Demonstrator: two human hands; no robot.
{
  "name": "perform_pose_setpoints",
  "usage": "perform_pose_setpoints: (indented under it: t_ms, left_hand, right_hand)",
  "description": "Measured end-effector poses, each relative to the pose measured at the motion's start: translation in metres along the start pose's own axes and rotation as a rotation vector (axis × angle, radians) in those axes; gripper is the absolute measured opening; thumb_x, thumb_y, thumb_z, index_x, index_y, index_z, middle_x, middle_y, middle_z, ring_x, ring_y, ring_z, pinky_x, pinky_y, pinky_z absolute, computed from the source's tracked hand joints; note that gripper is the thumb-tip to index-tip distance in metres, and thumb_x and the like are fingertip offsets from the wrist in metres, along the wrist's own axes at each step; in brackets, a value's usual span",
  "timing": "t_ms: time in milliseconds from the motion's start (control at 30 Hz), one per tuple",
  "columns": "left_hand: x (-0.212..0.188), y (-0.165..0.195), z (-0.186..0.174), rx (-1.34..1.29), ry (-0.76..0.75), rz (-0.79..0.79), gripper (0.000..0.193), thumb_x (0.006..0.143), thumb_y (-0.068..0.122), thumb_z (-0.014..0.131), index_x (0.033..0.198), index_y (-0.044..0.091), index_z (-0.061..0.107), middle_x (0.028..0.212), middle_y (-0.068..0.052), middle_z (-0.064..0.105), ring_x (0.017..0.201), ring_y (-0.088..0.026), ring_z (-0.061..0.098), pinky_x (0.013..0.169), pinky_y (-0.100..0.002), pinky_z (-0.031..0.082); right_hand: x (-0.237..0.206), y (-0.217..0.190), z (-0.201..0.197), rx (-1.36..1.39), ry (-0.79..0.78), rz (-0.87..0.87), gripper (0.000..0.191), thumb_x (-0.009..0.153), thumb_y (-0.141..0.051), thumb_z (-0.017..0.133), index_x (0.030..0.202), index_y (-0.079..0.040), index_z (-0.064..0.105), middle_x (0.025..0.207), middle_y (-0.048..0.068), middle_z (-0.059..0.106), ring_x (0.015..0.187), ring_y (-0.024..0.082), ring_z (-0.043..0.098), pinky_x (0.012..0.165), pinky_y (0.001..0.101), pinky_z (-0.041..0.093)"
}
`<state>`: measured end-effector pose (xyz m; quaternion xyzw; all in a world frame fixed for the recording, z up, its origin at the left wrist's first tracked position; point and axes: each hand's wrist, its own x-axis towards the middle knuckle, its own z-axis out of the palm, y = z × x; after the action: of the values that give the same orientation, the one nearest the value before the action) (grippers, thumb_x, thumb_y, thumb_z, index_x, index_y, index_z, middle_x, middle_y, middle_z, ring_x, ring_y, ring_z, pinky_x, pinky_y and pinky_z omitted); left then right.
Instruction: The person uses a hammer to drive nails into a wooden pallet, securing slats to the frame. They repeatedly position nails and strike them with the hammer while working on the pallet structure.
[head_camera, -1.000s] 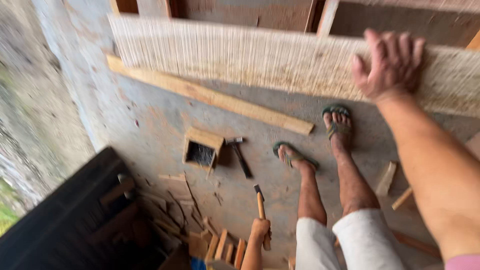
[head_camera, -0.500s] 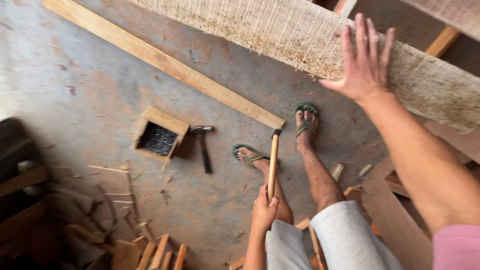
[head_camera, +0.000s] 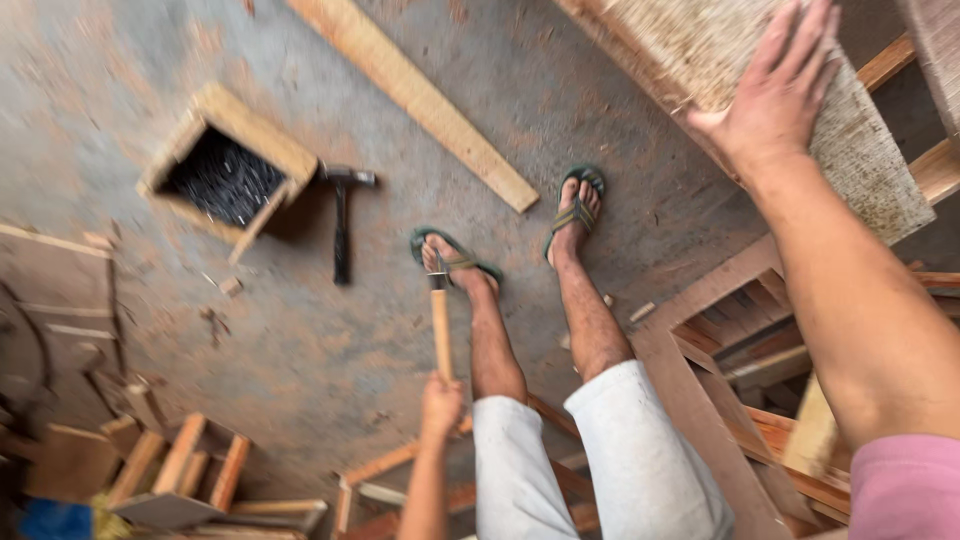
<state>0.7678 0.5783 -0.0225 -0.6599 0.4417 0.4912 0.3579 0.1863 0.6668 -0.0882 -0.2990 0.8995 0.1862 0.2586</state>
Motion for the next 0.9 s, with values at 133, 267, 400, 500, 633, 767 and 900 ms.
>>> perform_pose_setpoints:
  t_ms: [133, 267, 400, 500, 633, 767, 900]
  left_hand:
    - [0.001, -0.033, -0.031, -0.322, 0.015, -0.207, 0.018, 0.090, 0.012, 0.061, 0.107, 0.007, 0.055, 0.062, -0.007, 0.056, 0.042, -0.019, 0.053, 0.037, -0.038, 0.042]
    - [-0.008, -0.033, -0.059, -0.368, 0.073, -0.208, 0.018, 0.090, 0.010, 0.061, 0.105, 0.005, 0.052, 0.062, -0.007, 0.054, 0.042, -0.019, 0.052, 0.037, -0.038, 0.042]
    - [-0.008, -0.015, -0.069, -0.377, 0.053, -0.258, 0.020, 0.090, 0.011, 0.060, 0.108, 0.007, 0.052, 0.063, -0.008, 0.057, 0.043, -0.021, 0.053, 0.038, -0.040, 0.044]
    - [-0.004, 0.003, -0.059, -0.295, 0.014, -0.220, 0.023, 0.090, 0.016, 0.061, 0.110, 0.009, 0.054, 0.062, -0.012, 0.057, 0.045, -0.023, 0.057, 0.042, -0.041, 0.046]
    - [-0.003, 0.036, -0.033, -0.267, 0.074, 0.019, 0.030, 0.087, 0.017, 0.062, 0.114, 0.007, 0.056, 0.074, -0.020, 0.067, 0.063, -0.035, 0.068, 0.059, -0.048, 0.056]
    - [-0.006, 0.073, -0.016, -0.206, 0.048, 0.105, 0.045, 0.084, 0.022, 0.064, 0.128, 0.013, 0.055, 0.093, -0.027, 0.072, 0.091, -0.045, 0.071, 0.080, -0.052, 0.057]
    - [-0.008, 0.104, -0.011, -0.150, -0.081, 0.065, 0.062, 0.082, 0.024, 0.067, 0.140, 0.017, 0.048, 0.100, -0.029, 0.071, 0.102, -0.046, 0.069, 0.090, -0.052, 0.055]
  right_hand:
    - [-0.005, 0.000, -0.005, 0.003, 0.056, -0.010, 0.148, 0.080, -0.061, 0.093, 0.162, 0.010, -0.008, 0.170, 0.032, -0.007, 0.165, 0.049, 0.002, 0.135, 0.0632, 0.018]
    - [-0.011, -0.025, -0.030, 0.077, 0.052, 0.052, 0.141, 0.081, -0.061, 0.091, 0.166, 0.007, 0.001, 0.175, 0.029, -0.005, 0.167, 0.044, 0.002, 0.132, 0.0623, 0.012]
    - [0.009, -0.064, -0.057, 0.042, 0.232, -0.084, 0.133, 0.082, -0.063, 0.087, 0.168, 0.005, 0.012, 0.176, 0.026, 0.000, 0.165, 0.037, 0.006, 0.132, 0.0564, 0.006]
    - [0.045, -0.095, -0.076, 0.009, 0.304, -0.262, 0.126, 0.084, -0.058, 0.085, 0.168, 0.005, 0.017, 0.178, 0.023, 0.007, 0.166, 0.034, 0.011, 0.134, 0.0519, 0.008]
    - [0.097, -0.142, -0.104, -0.024, 0.387, -0.494, 0.117, 0.088, -0.054, 0.085, 0.167, 0.006, 0.021, 0.174, 0.021, 0.017, 0.166, 0.034, 0.017, 0.136, 0.0496, 0.012]
    - [0.124, -0.185, -0.124, 0.053, 0.457, -0.508, 0.110, 0.088, -0.047, 0.083, 0.166, 0.005, 0.025, 0.175, 0.023, 0.020, 0.163, 0.040, 0.019, 0.136, 0.0513, 0.014]
    - [0.126, -0.200, -0.122, 0.125, 0.569, -0.505, 0.107, 0.089, -0.042, 0.082, 0.168, 0.005, 0.027, 0.177, 0.023, 0.022, 0.162, 0.042, 0.021, 0.135, 0.0538, 0.016]
